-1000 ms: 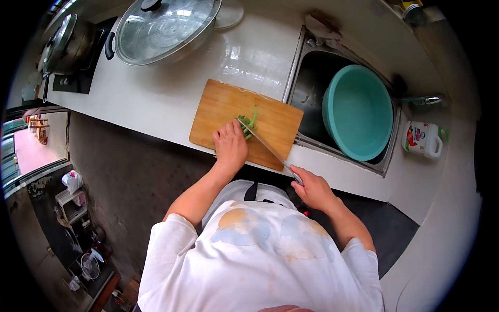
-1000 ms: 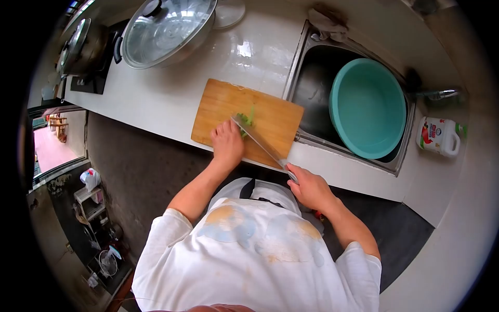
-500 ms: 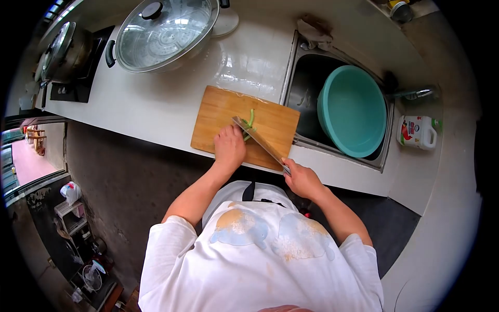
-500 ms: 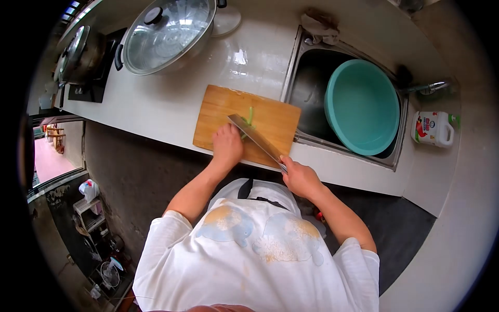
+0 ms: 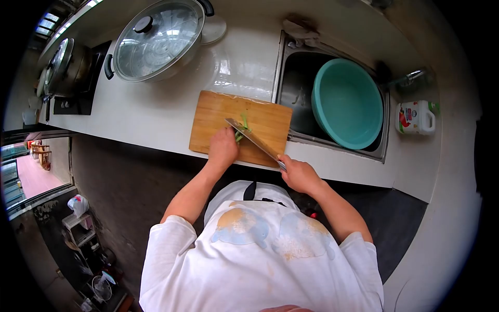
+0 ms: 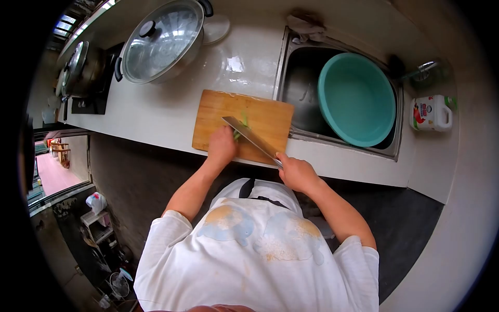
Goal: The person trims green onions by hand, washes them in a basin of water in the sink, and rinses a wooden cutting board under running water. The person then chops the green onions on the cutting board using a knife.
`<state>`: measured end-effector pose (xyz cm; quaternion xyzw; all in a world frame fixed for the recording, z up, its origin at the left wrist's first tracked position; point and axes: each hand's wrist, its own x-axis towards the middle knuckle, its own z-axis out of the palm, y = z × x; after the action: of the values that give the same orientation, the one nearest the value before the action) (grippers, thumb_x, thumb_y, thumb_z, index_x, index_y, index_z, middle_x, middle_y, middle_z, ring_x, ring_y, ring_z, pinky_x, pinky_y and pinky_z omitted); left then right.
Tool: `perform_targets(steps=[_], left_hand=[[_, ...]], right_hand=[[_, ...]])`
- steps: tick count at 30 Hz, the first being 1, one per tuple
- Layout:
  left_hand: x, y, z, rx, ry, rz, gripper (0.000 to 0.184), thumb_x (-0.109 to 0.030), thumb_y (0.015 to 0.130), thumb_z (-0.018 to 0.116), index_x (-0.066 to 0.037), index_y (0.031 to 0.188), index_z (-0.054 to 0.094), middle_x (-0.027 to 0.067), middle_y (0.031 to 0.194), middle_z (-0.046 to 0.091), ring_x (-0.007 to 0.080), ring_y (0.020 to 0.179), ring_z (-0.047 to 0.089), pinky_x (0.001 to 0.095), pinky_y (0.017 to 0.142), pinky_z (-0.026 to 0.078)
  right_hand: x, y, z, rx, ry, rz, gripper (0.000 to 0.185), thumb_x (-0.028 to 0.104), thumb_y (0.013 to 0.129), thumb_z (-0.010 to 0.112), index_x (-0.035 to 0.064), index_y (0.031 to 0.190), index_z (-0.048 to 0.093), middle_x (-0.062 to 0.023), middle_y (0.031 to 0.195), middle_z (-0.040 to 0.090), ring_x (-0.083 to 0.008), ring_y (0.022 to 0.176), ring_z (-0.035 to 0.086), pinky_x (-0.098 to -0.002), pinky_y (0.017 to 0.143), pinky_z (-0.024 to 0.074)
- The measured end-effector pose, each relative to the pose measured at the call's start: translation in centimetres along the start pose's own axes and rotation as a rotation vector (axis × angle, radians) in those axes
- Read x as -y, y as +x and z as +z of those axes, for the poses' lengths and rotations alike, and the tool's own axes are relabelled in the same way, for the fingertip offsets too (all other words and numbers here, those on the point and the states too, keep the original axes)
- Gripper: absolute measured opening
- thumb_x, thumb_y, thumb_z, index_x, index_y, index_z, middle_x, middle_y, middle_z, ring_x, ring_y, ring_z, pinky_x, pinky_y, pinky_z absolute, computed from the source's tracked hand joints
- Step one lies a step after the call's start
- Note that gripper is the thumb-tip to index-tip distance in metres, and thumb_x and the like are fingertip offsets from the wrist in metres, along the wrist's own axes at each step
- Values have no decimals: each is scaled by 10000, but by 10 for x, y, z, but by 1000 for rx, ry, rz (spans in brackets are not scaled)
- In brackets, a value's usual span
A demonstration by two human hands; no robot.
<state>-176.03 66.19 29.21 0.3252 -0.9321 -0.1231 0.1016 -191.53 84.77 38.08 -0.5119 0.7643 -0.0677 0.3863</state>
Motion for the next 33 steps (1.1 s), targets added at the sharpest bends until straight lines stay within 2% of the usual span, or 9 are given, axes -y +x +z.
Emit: perform_targets(steps=[9,11,15,18,21,23,25,28,33], left_hand=[[4,-2,-15,85,-161,25,308,-62,612,612,-5,894,502,183,783,541,359,724,533,456,636,429],[-1,-6,-18,252,-62,20,351,-96,629,640,1,942,512,175,791,550,357,746,543,450,641,438],[6,-16,-27,158,-265,-28,366,-132,663,641,-13,985,514,178,838,565,365,801,545,451,670,444],[14,-9,-30,112,-315,-249,379,-173,707,640,-32,1034,508,182,899,574,366,847,547,446,704,451],[6,16,-18,-84,-349,-150,390,-164,690,646,-26,1028,509,190,895,566,375,838,538,448,709,446],[-8,34,-14,-51,-300,-110,367,-143,687,633,-23,1011,512,187,890,565,365,835,535,447,716,440],[-21,41,-5,-20,-256,-67,344,-121,683,620,-20,995,516,183,886,563,356,831,531,446,724,433],[-34,36,11,-163,-75,49,264,-65,678,567,-34,937,525,152,872,567,300,829,523,426,706,410],[-20,27,3,63,-93,55,292,-72,666,586,-36,949,524,155,892,570,316,821,529,424,698,414]], right_hand=[[2,7,6,-18,49,-21,377,164,804,508,49,1150,415,-209,832,613,-376,757,592,-463,675,465],[5,10,4,6,39,-7,384,159,803,505,50,1160,417,-202,857,614,-371,770,592,-463,684,463],[1,6,4,-22,50,-26,388,167,802,518,63,1166,434,-193,880,616,-369,784,591,-455,697,465],[2,-10,0,-97,206,-105,395,181,798,541,89,1172,455,-191,884,616,-372,791,589,-437,707,469],[0,-20,-10,-181,303,-17,393,197,790,560,104,1163,476,-192,871,616,-377,791,587,-418,707,472],[-10,-23,-11,-207,432,122,384,206,788,558,96,1150,488,-194,856,613,-391,796,576,-412,700,470],[-19,-24,-9,-254,437,127,382,195,780,579,74,1133,496,-149,800,623,-312,700,606,-365,645,481],[-22,-27,-13,-261,938,227,366,124,759,635,2,1079,506,-19,730,560,-82,560,520,-246,536,447],[-47,-6,5,-363,1190,101,312,94,777,609,15,1063,512,-28,767,550,-108,655,549,-249,590,460]])
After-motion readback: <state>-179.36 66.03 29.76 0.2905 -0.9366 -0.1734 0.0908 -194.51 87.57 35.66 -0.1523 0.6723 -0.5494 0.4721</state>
